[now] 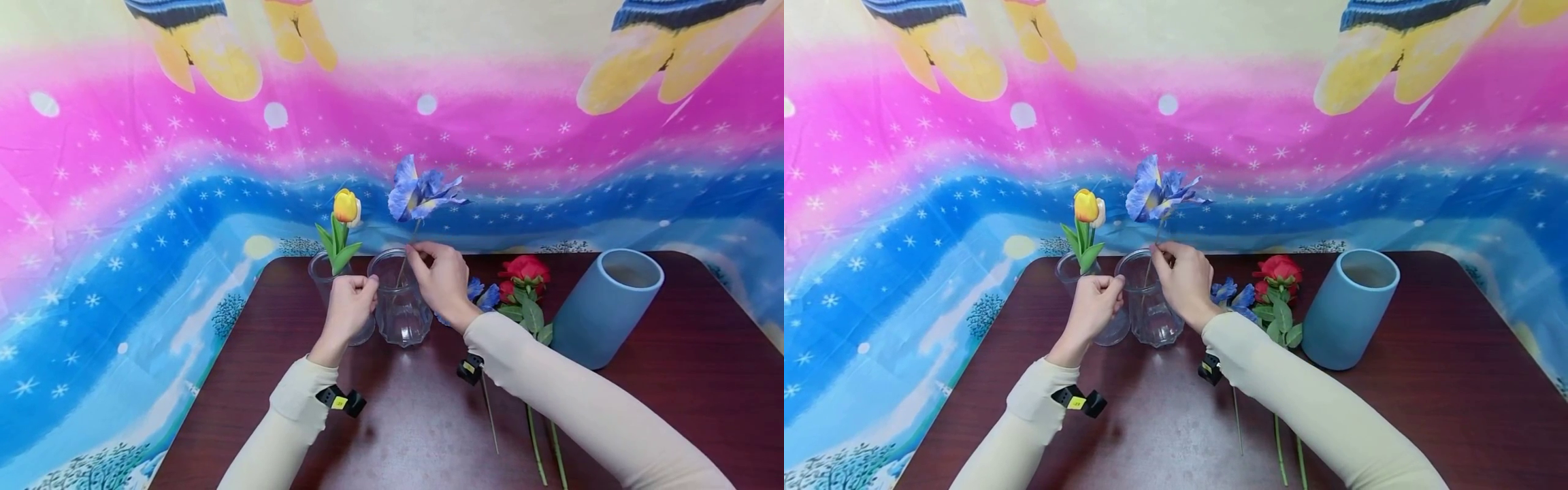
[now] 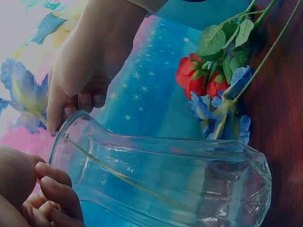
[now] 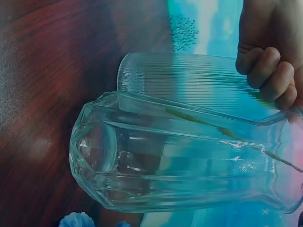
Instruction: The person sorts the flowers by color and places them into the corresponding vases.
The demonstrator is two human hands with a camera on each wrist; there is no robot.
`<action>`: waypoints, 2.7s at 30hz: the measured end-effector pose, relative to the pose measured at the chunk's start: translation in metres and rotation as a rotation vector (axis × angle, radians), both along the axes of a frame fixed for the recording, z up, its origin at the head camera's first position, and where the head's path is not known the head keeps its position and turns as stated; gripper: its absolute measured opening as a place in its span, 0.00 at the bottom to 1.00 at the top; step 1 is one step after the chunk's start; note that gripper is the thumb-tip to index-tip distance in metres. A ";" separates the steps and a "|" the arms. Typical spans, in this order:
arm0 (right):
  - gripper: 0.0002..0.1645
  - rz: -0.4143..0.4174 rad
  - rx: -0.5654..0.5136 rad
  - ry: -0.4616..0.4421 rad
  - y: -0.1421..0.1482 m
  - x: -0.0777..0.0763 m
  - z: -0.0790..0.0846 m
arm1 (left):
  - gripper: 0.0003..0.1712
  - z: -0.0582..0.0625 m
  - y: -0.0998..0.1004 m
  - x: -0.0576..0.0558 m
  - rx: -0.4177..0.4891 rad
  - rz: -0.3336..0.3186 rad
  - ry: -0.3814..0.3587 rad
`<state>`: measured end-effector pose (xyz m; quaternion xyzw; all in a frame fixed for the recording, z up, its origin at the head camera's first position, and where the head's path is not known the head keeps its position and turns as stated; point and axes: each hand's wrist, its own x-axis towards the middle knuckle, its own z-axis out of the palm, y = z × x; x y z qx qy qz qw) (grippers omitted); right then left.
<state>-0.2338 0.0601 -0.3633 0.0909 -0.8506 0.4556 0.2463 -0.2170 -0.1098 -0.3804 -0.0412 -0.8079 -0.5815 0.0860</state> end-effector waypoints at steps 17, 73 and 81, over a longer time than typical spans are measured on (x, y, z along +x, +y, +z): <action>0.15 0.032 0.273 -0.016 -0.006 -0.004 -0.002 | 0.28 -0.001 -0.001 0.000 -0.005 -0.009 0.013; 0.10 0.122 0.240 -0.050 0.012 0.021 0.026 | 0.28 0.029 0.008 0.020 0.022 0.000 -0.010; 0.09 0.108 0.256 -0.041 0.030 0.033 0.023 | 0.29 0.026 0.009 0.018 0.024 0.007 -0.007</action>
